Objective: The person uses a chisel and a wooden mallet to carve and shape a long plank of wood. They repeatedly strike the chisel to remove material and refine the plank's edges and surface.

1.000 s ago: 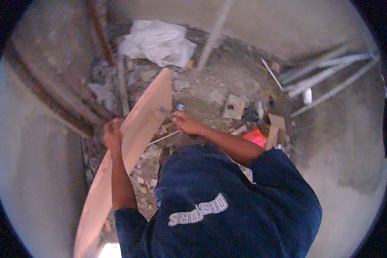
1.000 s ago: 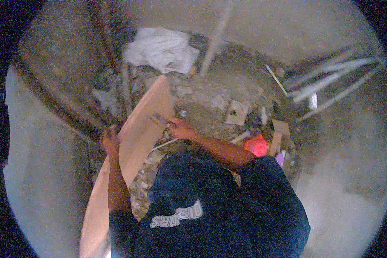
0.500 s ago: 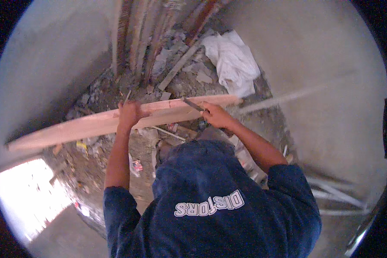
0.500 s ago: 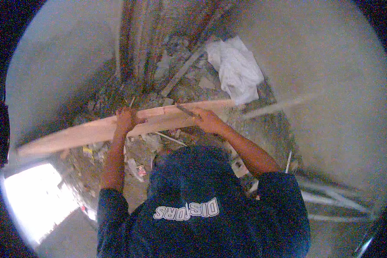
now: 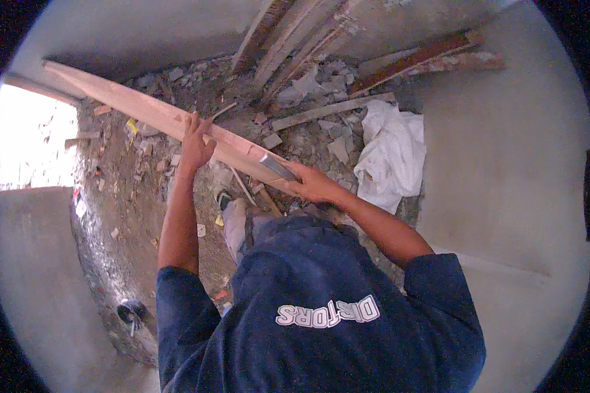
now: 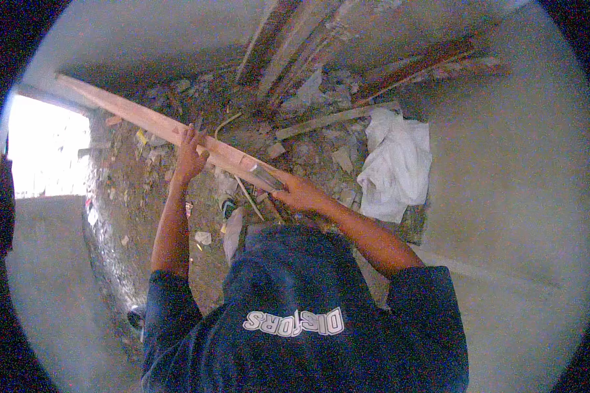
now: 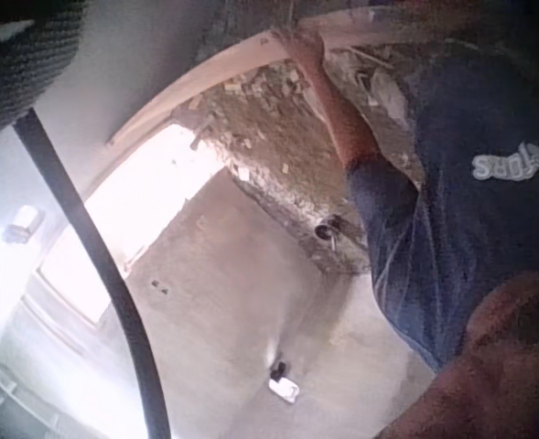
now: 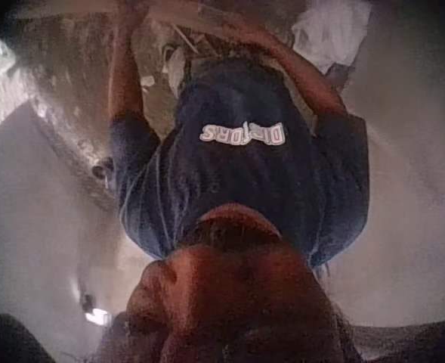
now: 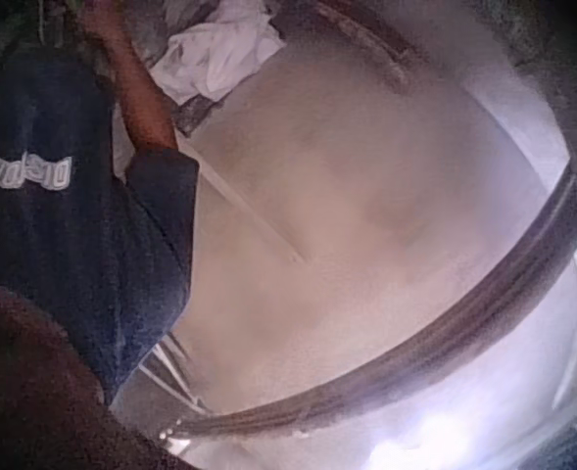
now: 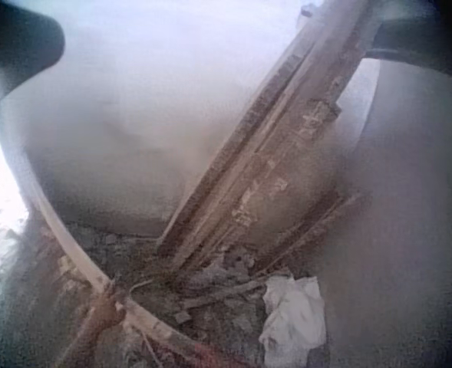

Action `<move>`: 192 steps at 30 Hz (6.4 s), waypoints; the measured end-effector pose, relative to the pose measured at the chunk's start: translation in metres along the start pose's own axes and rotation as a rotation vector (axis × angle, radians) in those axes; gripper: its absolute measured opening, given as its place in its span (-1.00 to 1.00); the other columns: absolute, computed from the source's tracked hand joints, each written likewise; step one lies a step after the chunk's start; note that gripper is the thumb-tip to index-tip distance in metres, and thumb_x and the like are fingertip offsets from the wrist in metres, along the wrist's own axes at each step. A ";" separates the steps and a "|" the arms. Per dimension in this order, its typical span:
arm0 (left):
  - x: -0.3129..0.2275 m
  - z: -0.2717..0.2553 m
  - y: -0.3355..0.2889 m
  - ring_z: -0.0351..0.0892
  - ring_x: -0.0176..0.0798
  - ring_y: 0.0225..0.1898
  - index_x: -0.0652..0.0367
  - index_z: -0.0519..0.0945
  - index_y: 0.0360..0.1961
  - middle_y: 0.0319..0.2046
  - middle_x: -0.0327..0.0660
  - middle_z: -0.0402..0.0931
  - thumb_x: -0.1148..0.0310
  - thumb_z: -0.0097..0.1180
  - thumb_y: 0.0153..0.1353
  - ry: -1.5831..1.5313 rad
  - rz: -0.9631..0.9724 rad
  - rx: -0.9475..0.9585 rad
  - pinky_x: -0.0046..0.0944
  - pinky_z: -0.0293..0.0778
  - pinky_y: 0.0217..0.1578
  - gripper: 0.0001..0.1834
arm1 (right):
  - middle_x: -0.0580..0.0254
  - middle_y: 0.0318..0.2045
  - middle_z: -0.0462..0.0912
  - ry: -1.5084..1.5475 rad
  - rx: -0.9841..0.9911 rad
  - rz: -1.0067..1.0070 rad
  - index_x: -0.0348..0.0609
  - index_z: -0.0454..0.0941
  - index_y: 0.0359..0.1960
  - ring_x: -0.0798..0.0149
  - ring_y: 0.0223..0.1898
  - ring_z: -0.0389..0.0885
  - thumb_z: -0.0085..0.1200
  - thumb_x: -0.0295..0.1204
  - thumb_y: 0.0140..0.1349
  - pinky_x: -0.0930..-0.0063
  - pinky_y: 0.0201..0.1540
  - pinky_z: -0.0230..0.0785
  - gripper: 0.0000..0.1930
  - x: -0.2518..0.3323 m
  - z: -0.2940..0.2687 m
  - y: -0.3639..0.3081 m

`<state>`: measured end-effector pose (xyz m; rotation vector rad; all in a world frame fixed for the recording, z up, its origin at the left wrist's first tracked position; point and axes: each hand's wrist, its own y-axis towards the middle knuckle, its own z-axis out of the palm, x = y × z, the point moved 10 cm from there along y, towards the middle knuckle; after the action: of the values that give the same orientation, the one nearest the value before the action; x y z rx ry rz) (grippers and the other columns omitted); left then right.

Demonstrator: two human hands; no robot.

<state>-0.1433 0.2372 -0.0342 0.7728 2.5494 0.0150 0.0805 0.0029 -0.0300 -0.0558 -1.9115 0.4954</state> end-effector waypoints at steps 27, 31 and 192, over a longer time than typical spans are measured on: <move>-0.087 -0.066 -0.034 0.13 0.29 0.43 0.08 0.44 0.29 0.38 0.18 0.23 0.34 0.30 0.08 -0.266 -0.012 -0.295 0.11 0.09 0.42 -0.32 | 0.21 -0.50 0.61 -0.164 0.002 0.041 -0.19 0.24 0.37 0.33 -0.55 0.59 -0.03 -0.46 0.37 0.39 -0.42 0.46 -0.47 0.029 -0.042 0.004; -0.190 -0.039 -0.108 0.25 0.17 0.38 0.08 0.37 0.33 0.31 0.04 0.33 0.39 0.27 -0.01 -0.226 0.211 0.117 0.17 0.06 0.41 -0.22 | 0.13 -0.51 0.62 0.142 0.223 0.200 -0.25 0.29 0.27 0.29 -0.51 0.65 -0.01 -0.50 0.34 0.39 -0.46 0.50 -0.54 0.032 0.016 0.013; -0.088 -0.034 -0.022 0.47 -0.33 -0.64 0.18 0.35 -0.05 -0.47 -0.22 0.49 0.39 0.31 0.24 -1.218 -0.674 -0.827 -0.31 0.47 -0.62 -0.61 | 0.04 -0.31 0.71 0.318 -0.193 0.405 -0.39 0.61 -0.19 0.22 -0.33 0.68 0.23 -0.35 0.11 0.31 -0.23 0.51 -0.67 -0.186 -0.055 0.013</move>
<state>-0.1060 0.1766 0.0315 -0.3685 1.2889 0.2663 0.2005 -0.0178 -0.1818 -0.6217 -1.6287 0.5319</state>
